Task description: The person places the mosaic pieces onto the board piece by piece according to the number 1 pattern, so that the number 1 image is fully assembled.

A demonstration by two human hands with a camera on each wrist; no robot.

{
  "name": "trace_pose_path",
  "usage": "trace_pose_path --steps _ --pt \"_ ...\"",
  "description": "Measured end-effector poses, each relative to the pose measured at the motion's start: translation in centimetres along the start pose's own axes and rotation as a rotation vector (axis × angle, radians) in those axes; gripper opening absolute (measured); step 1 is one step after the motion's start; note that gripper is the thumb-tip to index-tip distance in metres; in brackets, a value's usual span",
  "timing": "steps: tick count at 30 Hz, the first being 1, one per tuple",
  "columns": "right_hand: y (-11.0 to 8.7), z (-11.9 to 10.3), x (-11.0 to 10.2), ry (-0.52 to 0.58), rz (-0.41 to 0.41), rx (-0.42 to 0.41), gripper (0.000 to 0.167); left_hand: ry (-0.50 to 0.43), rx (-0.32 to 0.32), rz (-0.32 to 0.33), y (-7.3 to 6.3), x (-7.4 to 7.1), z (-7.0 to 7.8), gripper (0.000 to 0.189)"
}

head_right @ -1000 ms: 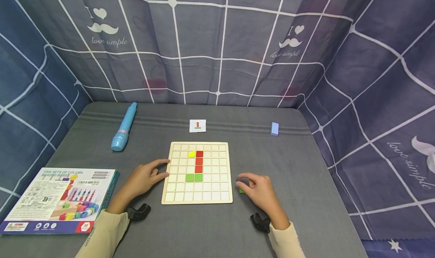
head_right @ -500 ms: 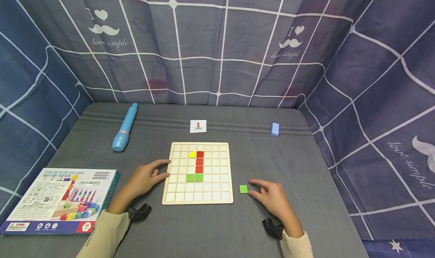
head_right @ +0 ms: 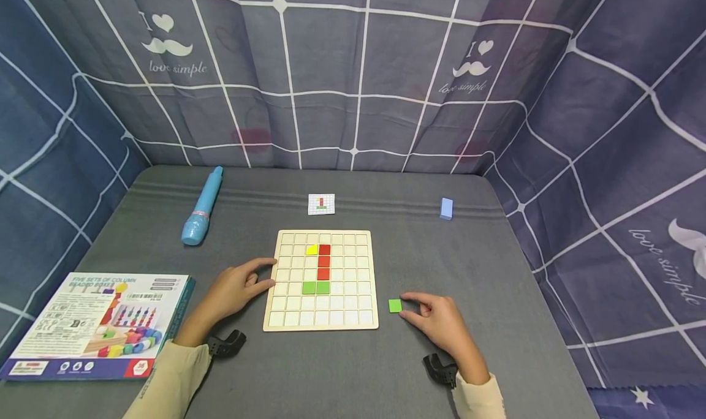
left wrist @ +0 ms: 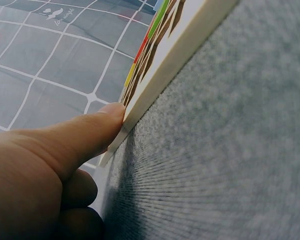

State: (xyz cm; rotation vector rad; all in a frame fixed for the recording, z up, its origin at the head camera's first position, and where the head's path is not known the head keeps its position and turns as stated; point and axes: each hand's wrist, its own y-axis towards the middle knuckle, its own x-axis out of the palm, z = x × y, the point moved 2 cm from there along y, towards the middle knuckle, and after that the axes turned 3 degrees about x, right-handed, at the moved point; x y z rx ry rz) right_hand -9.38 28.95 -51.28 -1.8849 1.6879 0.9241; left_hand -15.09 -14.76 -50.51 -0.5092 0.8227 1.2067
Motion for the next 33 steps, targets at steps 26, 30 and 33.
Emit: trace_pose_path --steps 26,30,33 --pt "0.3 -0.4 0.2 0.010 -0.003 0.006 0.021 0.014 0.005 0.005 0.0 -0.1 0.0 0.048" --pt "0.8 -0.7 0.2 0.002 -0.008 -0.014 0.021 0.013 0.003 0.006 0.0 -0.1 0.0 0.048" --pt "1.2 -0.9 0.3 -0.002 -0.003 -0.037 0.022 0.010 0.004 0.006 0.0 -0.1 0.0 0.048"
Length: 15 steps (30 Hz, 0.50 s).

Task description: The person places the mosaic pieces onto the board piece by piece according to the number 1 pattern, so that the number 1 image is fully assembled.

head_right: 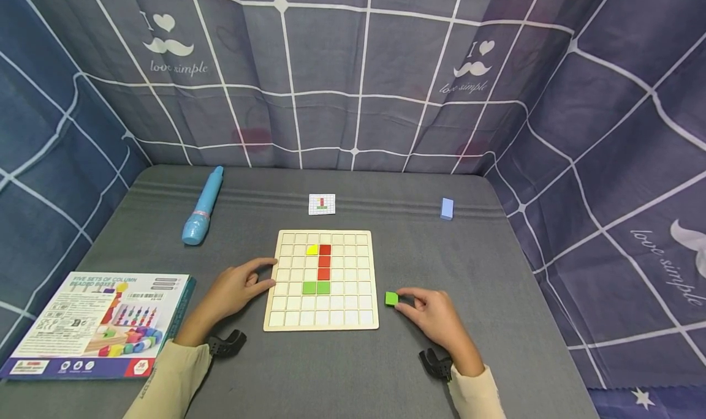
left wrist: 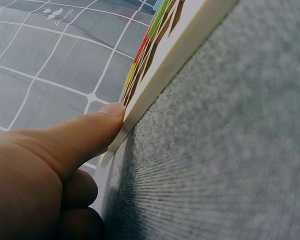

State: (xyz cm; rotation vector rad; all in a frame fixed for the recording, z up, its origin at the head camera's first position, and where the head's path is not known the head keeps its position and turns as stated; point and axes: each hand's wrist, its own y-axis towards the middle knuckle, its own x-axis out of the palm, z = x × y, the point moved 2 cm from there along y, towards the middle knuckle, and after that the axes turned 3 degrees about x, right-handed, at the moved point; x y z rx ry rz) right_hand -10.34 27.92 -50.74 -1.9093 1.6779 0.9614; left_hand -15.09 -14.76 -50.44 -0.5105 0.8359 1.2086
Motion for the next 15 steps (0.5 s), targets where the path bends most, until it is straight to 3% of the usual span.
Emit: trace_pose_path --steps 15 --pt "1.3 -2.3 1.4 0.045 -0.025 -0.070 0.024 0.002 -0.007 -0.005 0.0 0.0 0.0 0.048"
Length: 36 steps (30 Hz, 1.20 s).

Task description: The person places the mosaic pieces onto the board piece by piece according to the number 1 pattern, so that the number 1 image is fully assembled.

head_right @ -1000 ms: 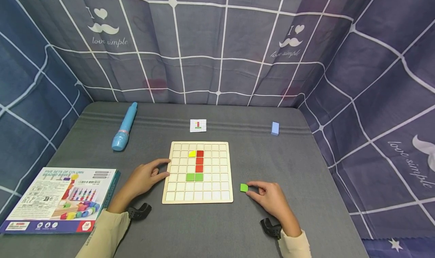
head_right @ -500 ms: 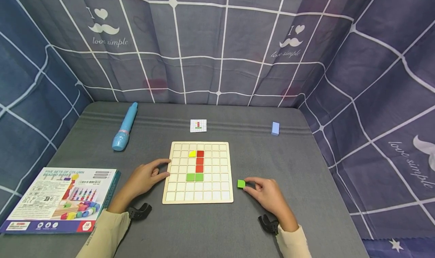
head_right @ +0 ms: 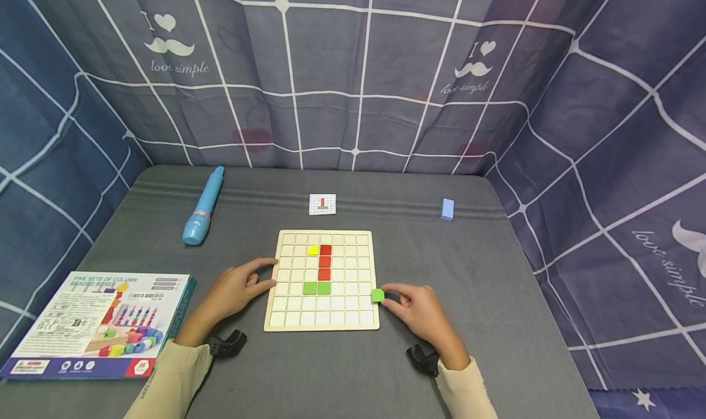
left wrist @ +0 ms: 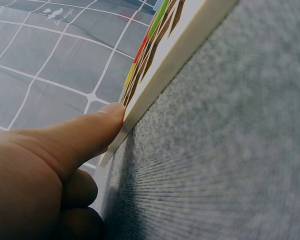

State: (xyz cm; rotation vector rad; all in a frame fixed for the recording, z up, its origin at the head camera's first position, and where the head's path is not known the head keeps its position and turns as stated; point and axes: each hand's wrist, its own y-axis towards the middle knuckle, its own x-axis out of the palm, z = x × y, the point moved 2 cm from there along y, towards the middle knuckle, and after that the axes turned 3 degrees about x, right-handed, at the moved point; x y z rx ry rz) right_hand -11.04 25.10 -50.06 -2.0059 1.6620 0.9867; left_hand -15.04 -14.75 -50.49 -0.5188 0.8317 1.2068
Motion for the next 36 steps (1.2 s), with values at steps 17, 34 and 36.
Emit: trace_pose_path --steps 17,34,36 --pt "3.0 -2.6 2.6 0.021 -0.049 -0.067 0.020 -0.008 0.010 0.010 0.2 0.0 0.1 0.048" --pt "4.6 -3.7 5.8 -0.017 -0.046 -0.086 0.019 -0.011 0.008 -0.004 0.1 0.0 -0.1 0.049" --pt "4.6 -3.7 5.9 -0.035 -0.050 -0.082 0.019 -0.012 0.008 -0.002 0.1 0.0 -0.1 0.048"
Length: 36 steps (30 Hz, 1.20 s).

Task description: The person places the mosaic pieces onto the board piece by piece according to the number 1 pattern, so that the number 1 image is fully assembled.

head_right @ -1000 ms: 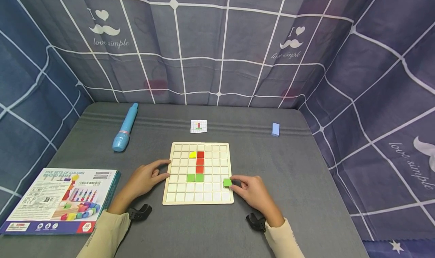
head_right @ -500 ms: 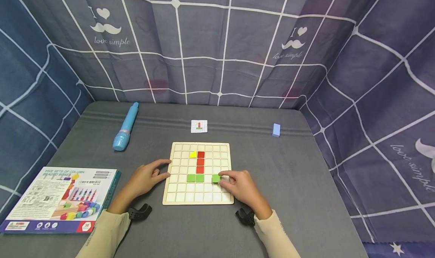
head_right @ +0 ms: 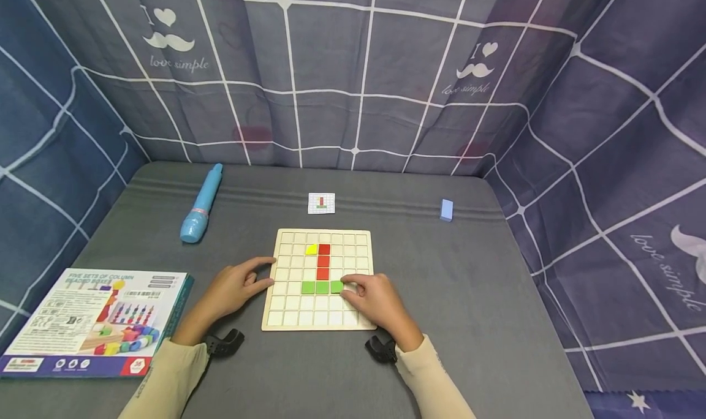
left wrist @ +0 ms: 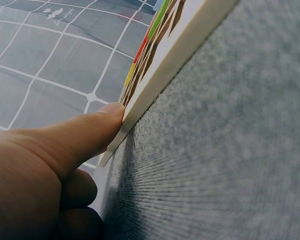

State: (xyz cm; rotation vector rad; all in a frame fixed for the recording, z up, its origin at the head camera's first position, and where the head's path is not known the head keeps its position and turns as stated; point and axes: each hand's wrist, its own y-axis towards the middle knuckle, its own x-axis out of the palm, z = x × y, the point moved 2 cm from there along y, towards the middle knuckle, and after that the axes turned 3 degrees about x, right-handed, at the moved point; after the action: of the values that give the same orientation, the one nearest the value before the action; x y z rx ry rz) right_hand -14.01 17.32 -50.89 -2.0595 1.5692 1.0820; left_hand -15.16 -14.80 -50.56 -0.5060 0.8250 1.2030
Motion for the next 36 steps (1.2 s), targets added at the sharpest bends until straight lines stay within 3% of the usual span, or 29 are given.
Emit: trace_pose_path --steps 25,32,36 --pt "-0.3 -0.4 0.3 -0.072 0.017 0.008 0.019 -0.002 -0.004 0.001 -0.2 -0.3 0.2 0.048" --pt "-0.8 0.1 -0.9 -0.065 0.043 -0.025 0.018 0.020 0.023 -0.004 -0.1 -0.2 0.4 0.048" --pt "-0.6 0.9 -3.1 -0.087 0.086 -0.052 0.019 0.058 0.082 0.029 0.3 -1.5 1.4 0.049"
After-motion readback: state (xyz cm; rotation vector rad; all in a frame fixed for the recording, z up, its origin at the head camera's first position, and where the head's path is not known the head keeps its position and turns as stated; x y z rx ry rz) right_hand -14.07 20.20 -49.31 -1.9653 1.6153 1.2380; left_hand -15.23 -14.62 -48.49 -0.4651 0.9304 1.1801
